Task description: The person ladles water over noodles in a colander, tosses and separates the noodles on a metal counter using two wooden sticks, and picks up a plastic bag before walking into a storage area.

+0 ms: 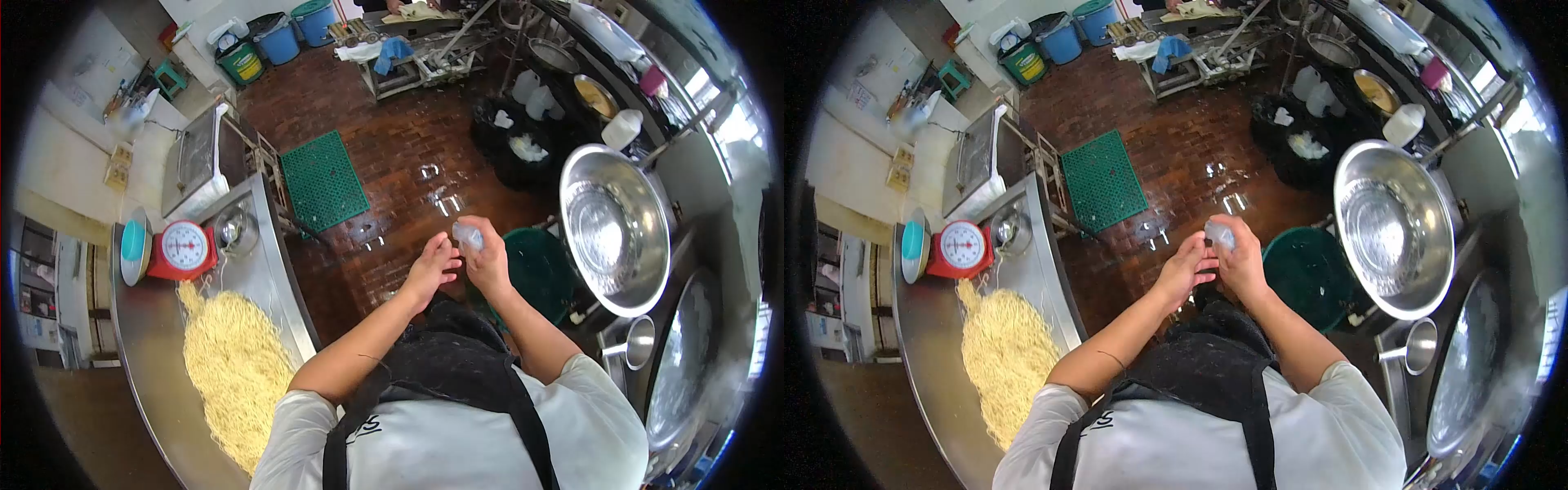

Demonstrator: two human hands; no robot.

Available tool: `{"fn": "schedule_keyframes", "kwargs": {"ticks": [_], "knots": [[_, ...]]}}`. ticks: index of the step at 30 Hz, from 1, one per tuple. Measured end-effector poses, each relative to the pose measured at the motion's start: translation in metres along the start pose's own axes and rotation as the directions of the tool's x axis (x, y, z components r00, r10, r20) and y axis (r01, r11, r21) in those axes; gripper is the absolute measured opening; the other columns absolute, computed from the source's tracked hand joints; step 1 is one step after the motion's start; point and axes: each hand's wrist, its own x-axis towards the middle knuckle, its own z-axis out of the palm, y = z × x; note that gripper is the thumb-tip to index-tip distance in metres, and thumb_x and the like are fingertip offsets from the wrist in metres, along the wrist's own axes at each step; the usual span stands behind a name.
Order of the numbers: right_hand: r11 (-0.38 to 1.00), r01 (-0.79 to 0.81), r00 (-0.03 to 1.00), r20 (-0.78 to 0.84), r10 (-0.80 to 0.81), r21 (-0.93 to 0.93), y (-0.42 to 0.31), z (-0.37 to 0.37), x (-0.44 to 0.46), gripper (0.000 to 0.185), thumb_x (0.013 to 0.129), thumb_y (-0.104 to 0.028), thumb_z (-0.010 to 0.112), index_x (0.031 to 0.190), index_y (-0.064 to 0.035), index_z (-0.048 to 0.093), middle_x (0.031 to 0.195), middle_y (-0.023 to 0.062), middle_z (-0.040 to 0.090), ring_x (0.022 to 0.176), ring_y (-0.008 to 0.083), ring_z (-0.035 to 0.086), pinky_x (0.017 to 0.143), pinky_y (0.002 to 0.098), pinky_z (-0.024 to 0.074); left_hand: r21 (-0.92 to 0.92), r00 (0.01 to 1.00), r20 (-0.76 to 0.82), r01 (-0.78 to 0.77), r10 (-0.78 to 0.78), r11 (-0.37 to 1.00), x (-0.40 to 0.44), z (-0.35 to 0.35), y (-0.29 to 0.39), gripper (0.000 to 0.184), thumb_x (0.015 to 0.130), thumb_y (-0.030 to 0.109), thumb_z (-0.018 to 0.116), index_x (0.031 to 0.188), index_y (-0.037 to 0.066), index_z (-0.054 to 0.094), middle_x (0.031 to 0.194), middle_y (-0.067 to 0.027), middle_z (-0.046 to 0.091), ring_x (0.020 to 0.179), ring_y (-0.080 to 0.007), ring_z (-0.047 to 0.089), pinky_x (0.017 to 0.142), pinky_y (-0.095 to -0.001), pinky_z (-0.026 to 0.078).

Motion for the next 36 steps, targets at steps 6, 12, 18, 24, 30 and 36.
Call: {"fn": "schedule_keyframes", "kwargs": {"ticks": [6,12,18,24,30,36], "knots": [[0.793,-0.458,0.885,0.291,0.364,0.401,0.073,0.050,0.154,0.026,0.103,-0.026,0.047,0.116,-0.0057,0.058,0.101,0.0066,0.065,0.090,0.0190,0.062,0.078,0.0328,0.0520,0.660,0.726,0.350,-0.639,0.592,0.394,0.094,-0.029,0.093,0.074,0.103,0.049,0.046,0.159,0.008,0.020,0.165,-0.0220,0.011,0.154,-0.0371,0.011,0.122,-0.0496,0.015],[0.192,-0.742,0.662,0.657,0.360,0.642,0.039,0.117,0.269,0.036,0.105,-0.030,0.044,0.126,-0.0024,0.054,0.123,0.0099,0.060,0.113,0.0187,0.059,0.097,0.0359,0.0490,0.906,0.625,0.262,-0.422,0.735,0.036,0.180,-0.105,0.154,0.074,0.098,0.053,0.049,0.155,0.011,0.030,0.156,-0.0189,0.032,0.146,-0.0426,0.026,0.119,-0.0593,0.015],[0.421,-0.759,0.629,0.728,0.273,0.497,0.066,0.154,0.333,0.052,0.103,-0.025,0.052,0.145,0.0031,0.040,0.139,0.0153,0.054,0.126,0.0242,0.054,0.105,0.0395,0.0445,0.795,0.630,-0.049,-0.445,0.775,0.412,0.286,-0.188,0.191,0.030,0.102,0.032,0.048,0.099,0.005,0.061,0.093,-0.0123,0.064,0.090,-0.0321,0.061,0.081,-0.0467,0.046],[0.940,0.019,0.943,0.317,0.096,-0.339,0.082,0.144,0.397,0.092,0.081,-0.016,0.076,0.157,-0.0066,0.025,0.155,0.0286,0.032,0.138,0.0442,0.040,0.115,0.0451,0.0373,0.000,0.982,-0.175,0.073,-0.072,0.997,0.394,-0.193,0.236,0.044,0.106,0.047,0.041,0.109,0.008,0.061,0.100,-0.0073,0.066,0.088,-0.0187,0.064,0.078,-0.0383,0.053],[0.958,-0.224,0.945,-0.281,0.167,-0.182,0.129,0.076,0.452,0.056,0.084,-0.005,0.071,0.137,-0.0025,0.051,0.130,0.0224,0.057,0.123,0.0370,0.056,0.103,0.0421,0.0458,-0.005,0.823,0.493,0.326,-0.282,0.945,0.458,-0.122,0.304,0.083,0.097,0.071,0.030,0.154,0.010,0.025,0.141,-0.0159,0.053,0.121,-0.0310,0.057,0.102,-0.0483,0.045],[0.817,-0.303,0.806,-0.589,-0.054,-0.490,0.258,-0.049,0.515,0.077,0.083,-0.001,0.065,0.151,-0.0024,0.031,0.136,0.0257,0.051,0.122,0.0415,0.054,0.105,0.0428,0.0449,0.325,0.821,0.417,0.265,-0.390,0.908,0.532,-0.126,0.322,0.091,0.099,0.068,0.035,0.161,0.010,0.001,0.151,-0.0242,0.042,0.117,-0.0332,0.061,0.100,-0.0470,0.048]]}}
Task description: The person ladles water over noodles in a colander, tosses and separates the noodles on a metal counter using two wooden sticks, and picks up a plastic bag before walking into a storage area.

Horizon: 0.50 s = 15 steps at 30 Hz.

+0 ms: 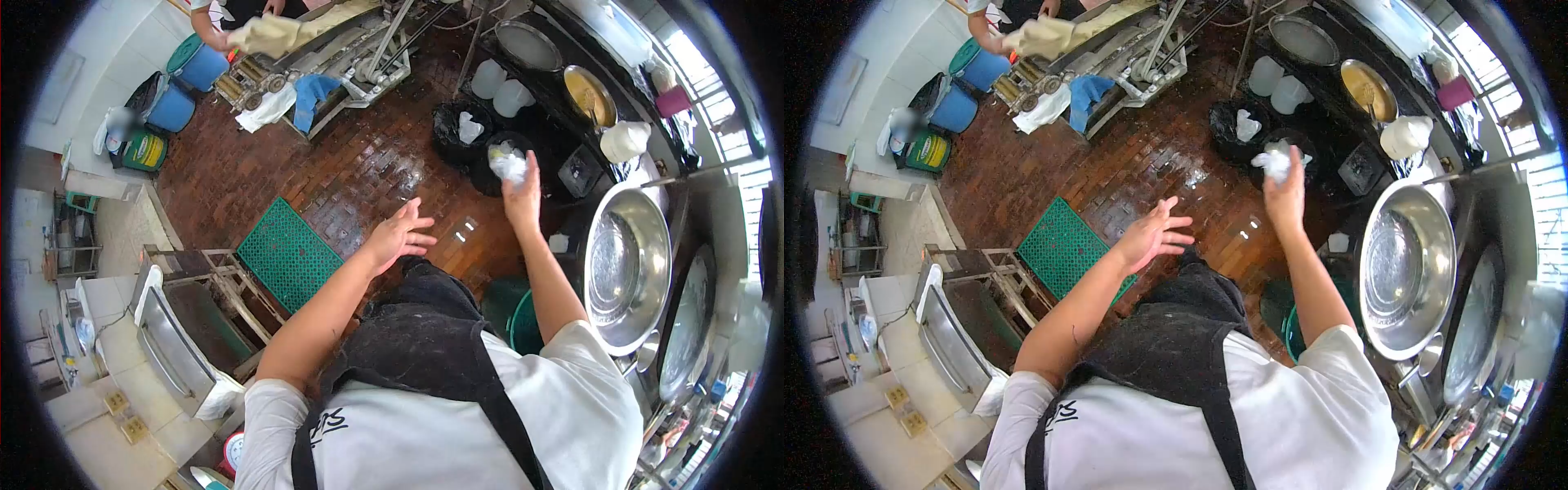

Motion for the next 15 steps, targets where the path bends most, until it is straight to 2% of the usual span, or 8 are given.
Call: {"fn": "schedule_keyframes", "kwargs": {"ticks": [1,3,7,9,11,12,14,15], "knots": [[0.991,0.033,0.998,-0.046,-0.039,-0.131,0.038,0.011,0.017,0.083,0.082,-0.001,0.066,0.154,-0.0022,0.025,0.137,0.0270,0.049,0.123,0.0424,0.054,0.105,0.0438,0.0446,-0.016,1.000,-0.007,0.017,-0.017,1.000,0.005,-0.008,0.006,0.090,0.100,0.067,0.035,0.161,0.009,0.002,0.150,-0.0240,0.043,0.115,-0.0327,0.062,0.099,-0.0467,0.049],[0.945,-0.203,0.979,-0.018,0.205,-0.257,0.102,0.031,0.054,0.092,0.079,-0.004,0.069,0.155,-0.0008,0.017,0.140,0.0307,0.044,0.123,0.0456,0.052,0.106,0.0460,0.0441,-0.037,0.996,-0.080,0.026,-0.029,0.999,0.016,-0.023,0.020,0.086,0.102,0.062,0.038,0.160,0.008,0.004,0.149,-0.0240,0.045,0.113,-0.0320,0.063,0.095,-0.0451,0.051],[0.613,-0.556,0.737,0.008,0.676,-0.561,0.149,0.054,0.129,0.096,0.082,-0.017,0.073,0.158,-0.0067,0.013,0.143,0.0338,0.040,0.124,0.0475,0.052,0.102,0.0481,0.0484,-0.053,0.982,-0.185,0.017,-0.027,0.998,0.034,-0.050,0.043,0.081,0.103,0.056,0.041,0.160,0.008,0.008,0.147,-0.0241,0.046,0.111,-0.0328,0.064,0.093,-0.0439,0.053],[0.516,-0.475,0.640,0.123,0.758,-0.712,0.198,0.088,0.140,0.090,0.085,-0.027,0.072,0.155,-0.0043,0.021,0.146,0.0335,0.037,0.123,0.0484,0.054,0.101,0.0494,0.0496,-0.080,0.971,-0.237,-0.001,-0.018,0.997,0.037,-0.057,0.056,0.079,0.104,0.055,0.041,0.160,0.008,0.009,0.147,-0.0242,0.046,0.111,-0.0331,0.064,0.093,-0.0439,0.053],[0.691,-0.394,0.700,0.289,0.653,-0.605,0.210,0.126,0.129,0.080,0.087,-0.031,0.070,0.150,-0.0017,0.031,0.146,0.0343,0.040,0.120,0.0450,0.058,0.100,0.0466,0.0504,-0.129,0.968,-0.249,-0.003,-0.030,0.992,0.043,-0.066,0.063,0.078,0.105,0.054,0.039,0.160,0.008,0.009,0.148,-0.0246,0.045,0.112,-0.0337,0.063,0.094,-0.0441,0.053],[0.714,-0.151,0.709,0.429,0.560,-0.684,0.204,0.152,0.120,0.071,0.088,-0.033,0.068,0.144,-0.0006,0.040,0.141,0.0333,0.046,0.119,0.0429,0.059,0.099,0.0461,0.0510,-0.151,0.967,-0.254,-0.008,-0.031,0.989,0.044,-0.073,0.065,0.078,0.105,0.054,0.039,0.160,0.008,0.009,0.148,-0.0247,0.045,0.113,-0.0338,0.063,0.094,-0.0443,0.052],[0.798,-0.021,0.625,0.615,0.481,-0.603,0.159,0.196,0.091,0.064,0.086,-0.036,0.069,0.136,0.0013,0.053,0.134,0.0298,0.056,0.115,0.0411,0.062,0.099,0.0454,0.0507,-0.186,0.957,-0.287,-0.023,-0.032,0.982,0.039,-0.088,0.065,0.079,0.104,0.055,0.038,0.160,0.007,0.008,0.149,-0.0248,0.044,0.114,-0.0340,0.062,0.094,-0.0447,0.052],[0.857,-0.158,0.578,0.658,0.482,-0.490,0.125,0.211,0.077,0.065,0.084,-0.038,0.071,0.133,0.0020,0.057,0.132,0.0271,0.059,0.112,0.0413,0.063,0.100,0.0452,0.0497,-0.200,0.951,-0.308,-0.035,-0.029,0.979,0.036,-0.097,0.065,0.079,0.104,0.055,0.038,0.160,0.007,0.008,0.149,-0.0249,0.043,0.115,-0.0342,0.062,0.094,-0.0449,0.052]]}}
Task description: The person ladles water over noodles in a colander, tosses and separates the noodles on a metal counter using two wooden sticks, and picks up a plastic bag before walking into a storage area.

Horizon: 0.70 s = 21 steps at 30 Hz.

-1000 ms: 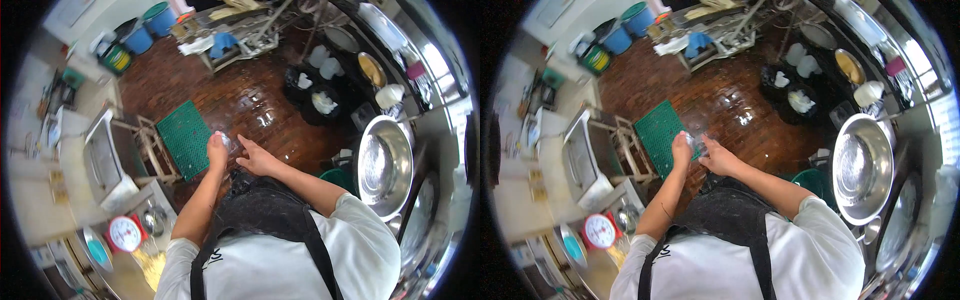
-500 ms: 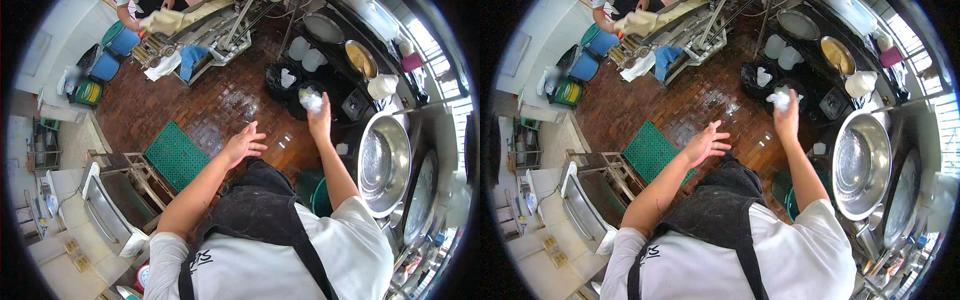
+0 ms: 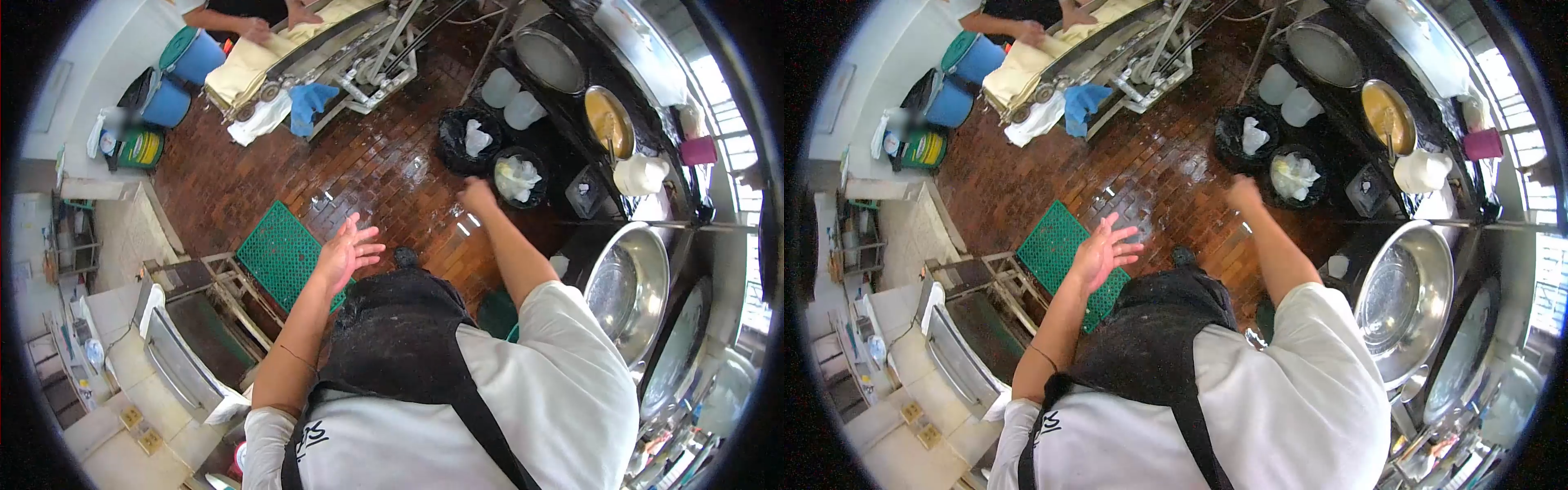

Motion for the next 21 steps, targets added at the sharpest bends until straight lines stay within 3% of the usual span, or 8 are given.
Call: {"fn": "schedule_keyframes", "kwargs": {"ticks": [1,2,4,6,9,12,15,21], "knots": [[0.951,0.284,0.952,0.153,-0.264,-0.125,-0.038,0.002,-0.017,0.055,0.090,-0.042,0.063,0.121,0.0041,0.063,0.121,0.0244,0.066,0.114,0.0393,0.063,0.097,0.0468,0.0509,-0.017,1.000,-0.018,-0.010,0.010,1.000,-0.001,-0.009,0.001,0.080,0.104,0.056,0.037,0.160,0.007,0.007,0.149,-0.0250,0.043,0.115,-0.0343,0.061,0.094,-0.0451,0.052],[0.904,0.404,0.907,0.187,-0.376,-0.142,-0.056,0.047,-0.006,0.060,0.092,-0.043,0.062,0.130,0.0029,0.058,0.121,0.0221,0.067,0.113,0.0388,0.063,0.098,0.0463,0.0499,-0.037,0.998,-0.063,-0.025,0.023,0.999,-0.004,-0.020,0.003,0.080,0.104,0.056,0.037,0.160,0.007,0.007,0.150,-0.0250,0.042,0.116,-0.0345,0.061,0.094,-0.0455,0.052],[0.849,0.512,0.815,0.239,-0.528,0.131,-0.130,0.048,-0.045,0.058,0.093,-0.040,0.063,0.135,-0.0007,0.057,0.123,0.0211,0.067,0.112,0.0368,0.064,0.097,0.0443,0.0505,-0.074,0.986,-0.156,-0.066,0.054,0.995,-0.013,-0.047,0.008,0.081,0.104,0.057,0.037,0.160,0.007,0.007,0.151,-0.0252,0.041,0.117,-0.0349,0.060,0.094,-0.0461,0.052],[0.800,0.467,0.688,0.415,-0.596,0.375,-0.197,0.051,-0.068,0.052,0.092,-0.033,0.066,0.134,-0.0033,0.058,0.122,0.0212,0.067,0.111,0.0353,0.065,0.097,0.0426,0.0508,-0.148,0.977,-0.200,-0.101,0.070,0.984,-0.026,-0.075,0.009,0.083,0.103,0.059,0.036,0.159,0.005,0.007,0.152,-0.0253,0.039,0.121,-0.0374,0.058,0.098,-0.0489,0.049],[0.633,0.613,0.497,0.393,-0.774,0.472,-0.279,0.053,-0.102,0.049,0.092,-0.028,0.068,0.132,-0.0018,0.058,0.118,0.0199,0.069,0.108,0.0338,0.067,0.093,0.0410,0.0525,-0.294,0.937,-0.330,-0.216,0.113,0.931,-0.054,-0.134,-0.004,0.082,0.103,0.059,0.035,0.159,0.005,0.010,0.150,-0.0248,0.041,0.123,-0.0400,0.056,0.102,-0.0510,0.046],[0.504,0.672,0.302,0.421,-0.855,0.543,-0.357,0.079,-0.117,0.046,0.092,-0.026,0.068,0.130,-0.0022,0.059,0.116,0.0197,0.069,0.103,0.0334,0.069,0.089,0.0411,0.0545,-0.379,0.884,-0.453,-0.305,0.112,0.874,-0.091,-0.193,-0.014,0.081,0.103,0.058,0.036,0.158,0.004,0.013,0.148,-0.0242,0.043,0.122,-0.0391,0.056,0.101,-0.0506,0.047],[0.464,0.679,0.166,0.498,-0.851,0.568,-0.436,0.108,-0.133,0.045,0.092,-0.026,0.068,0.129,-0.0031,0.060,0.114,0.0198,0.070,0.101,0.0316,0.070,0.087,0.0403,0.0551,-0.432,0.814,-0.567,-0.426,0.128,0.795,-0.131,-0.259,-0.030,0.077,0.104,0.054,0.041,0.156,0.002,0.017,0.142,-0.0241,0.050,0.116,-0.0371,0.061,0.095,-0.0470,0.051],[0.447,0.776,0.093,0.620,-0.779,0.446,-0.606,0.137,-0.165,0.046,0.094,-0.028,0.068,0.132,-0.0039,0.058,0.111,0.0186,0.070,0.097,0.0276,0.070,0.086,0.0377,0.0549,-0.486,0.713,-0.701,-0.508,0.031,0.712,-0.207,-0.390,-0.019,0.064,0.106,0.045,0.046,0.152,0.003,0.029,0.138,-0.0217,0.053,0.112,-0.0344,0.063,0.091,-0.0444,0.053]]}}
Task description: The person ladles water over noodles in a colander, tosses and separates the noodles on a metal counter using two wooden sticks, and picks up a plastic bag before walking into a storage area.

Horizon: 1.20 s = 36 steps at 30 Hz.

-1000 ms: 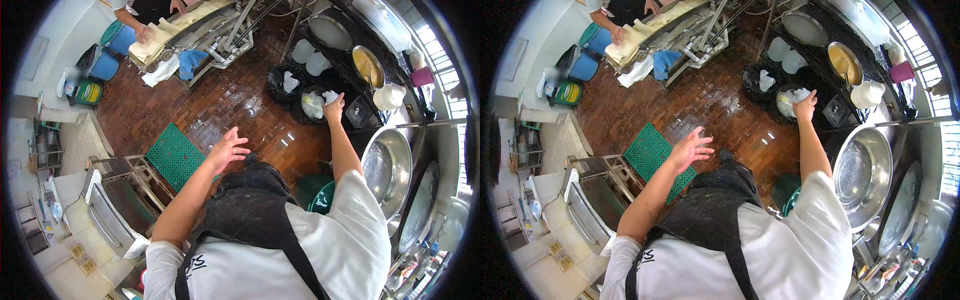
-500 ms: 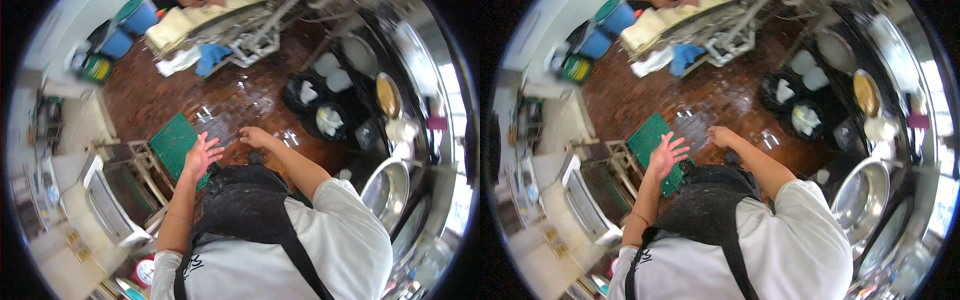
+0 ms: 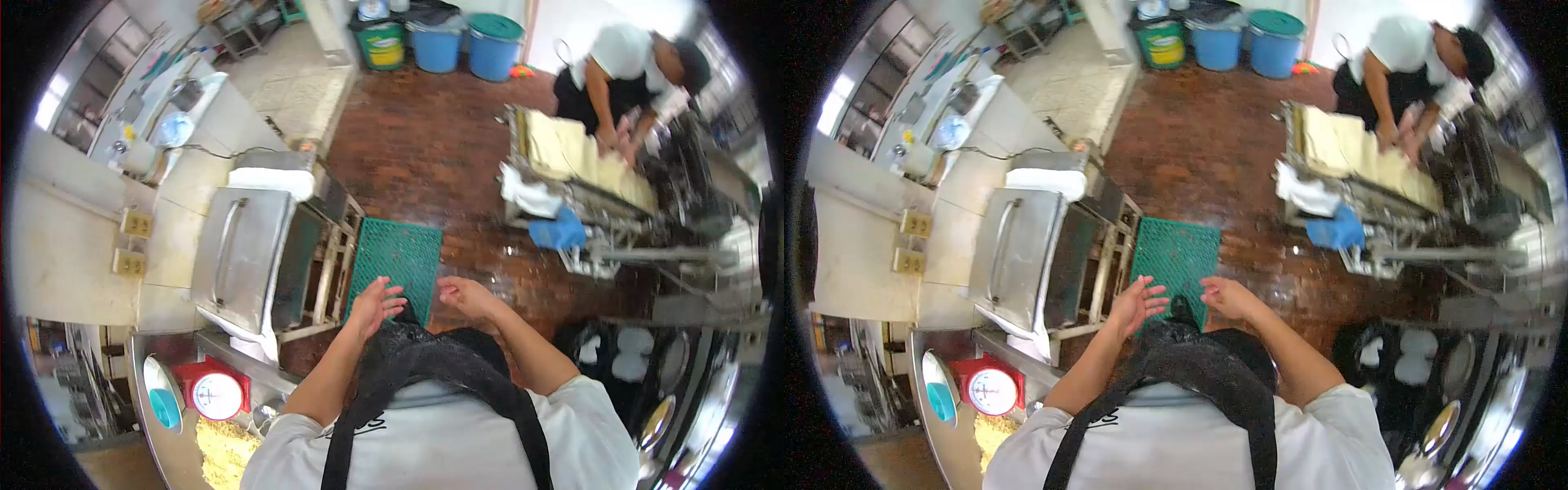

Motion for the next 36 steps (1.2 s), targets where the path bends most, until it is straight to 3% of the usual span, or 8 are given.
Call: {"fn": "schedule_keyframes", "kwargs": {"ticks": [15,20,24,27,28,30,33,36], "knots": [[0.992,-0.088,0.996,0.004,0.088,0.092,-0.088,-0.175,0.266,0.046,0.095,-0.016,0.067,0.137,-0.0033,0.054,0.119,0.0149,0.069,0.108,0.0243,0.067,0.096,0.0355,0.0516,0.106,0.980,0.177,-0.105,0.085,0.989,0.219,0.015,0.266,0.061,0.104,0.027,0.055,0.153,0.003,0.028,0.133,-0.0172,0.057,0.109,-0.0299,0.064,0.092,-0.0429,0.053],[1.000,0.008,0.999,0.043,-0.008,0.006,-0.123,-0.270,0.381,0.044,0.095,-0.019,0.067,0.135,-0.0045,0.056,0.121,0.0141,0.069,0.111,0.0237,0.066,0.097,0.0358,0.0510,-0.034,0.992,0.069,-0.100,0.102,0.994,0.288,0.018,0.359,0.064,0.102,0.024,0.058,0.154,0.003,0.027,0.134,-0.0160,0.056,0.110,-0.0288,0.065,0.093,-0.0417,0.053],[0.983,0.155,0.966,0.222,-0.131,-0.096,-0.155,-0.327,0.495,0.046,0.094,-0.021,0.067,0.136,-0.0047,0.055,0.121,0.0171,0.068,0.106,0.0290,0.068,0.093,0.0388,0.0526,0.000,0.962,-0.039,-0.272,0.272,0.962,0.321,0.014,0.439,0.069,0.098,0.027,0.065,0.153,0.005,0.030,0.141,-0.0162,0.050,0.123,-0.0285,0.057,0.097,-0.0402,0.050],[0.969,0.229,0.942,0.272,-0.196,-0.096,-0.187,-0.356,0.578,0.047,0.094,-0.022,0.068,0.136,-0.0051,0.055,0.121,0.0168,0.068,0.104,0.0291,0.068,0.091,0.0393,0.0532,0.396,0.833,-0.199,-0.415,0.517,0.820,0.362,-0.005,0.479,0.072,0.094,0.031,0.069,0.153,0.007,0.035,0.147,-0.0171,0.045,0.134,-0.0298,0.047,0.105,-0.0414,0.045],[0.973,0.210,0.937,0.302,-0.173,-0.096,-0.197,-0.367,0.606,0.050,0.094,-0.023,0.068,0.138,-0.0057,0.053,0.127,0.0174,0.065,0.110,0.0298,0.065,0.095,0.0399,0.0512,0.556,0.787,-0.225,-0.380,0.574,0.739,0.370,-0.013,0.496,0.072,0.093,0.032,0.070,0.153,0.010,0.037,0.152,-0.0170,0.040,0.140,-0.0311,0.040,0.111,-0.0429,0.040],[0.980,0.178,0.920,0.370,-0.132,-0.094,-0.218,-0.379,0.664,0.058,0.093,-0.025,0.070,0.143,-0.0067,0.049,0.139,0.0185,0.058,0.124,0.0312,0.059,0.102,0.0410,0.0471,0.548,0.743,-0.246,-0.423,0.622,0.722,0.396,-0.029,0.529,0.074,0.092,0.035,0.072,0.151,0.008,0.039,0.154,-0.0170,0.038,0.143,-0.0312,0.038,0.112,-0.0428,0.038],[0.821,0.528,0.848,0.188,-0.496,-0.217,-0.235,-0.386,0.740,0.073,0.090,-0.031,0.073,0.151,-0.0085,0.039,0.156,0.0183,0.038,0.144,0.0348,0.037,0.115,0.0434,0.0340,0.554,0.727,-0.172,-0.486,0.664,0.676,0.429,-0.054,0.593,0.074,0.092,0.037,0.071,0.151,0.007,0.039,0.157,-0.0176,0.036,0.145,-0.0318,0.035,0.115,-0.0432,0.035],[0.807,0.547,0.837,0.174,-0.519,-0.225,-0.247,-0.401,0.824,0.085,0.088,-0.036,0.074,0.156,-0.0094,0.030,0.165,0.0161,0.021,0.151,0.0375,0.019,0.122,0.0458,0.0211,0.622,0.638,0.008,-0.607,0.770,0.495,0.467,-0.074,0.667,0.074,0.093,0.039,0.069,0.152,0.008,0.038,0.157,-0.0186,0.036,0.146,-0.0330,0.033,0.118,-0.0430,0.029]]}}
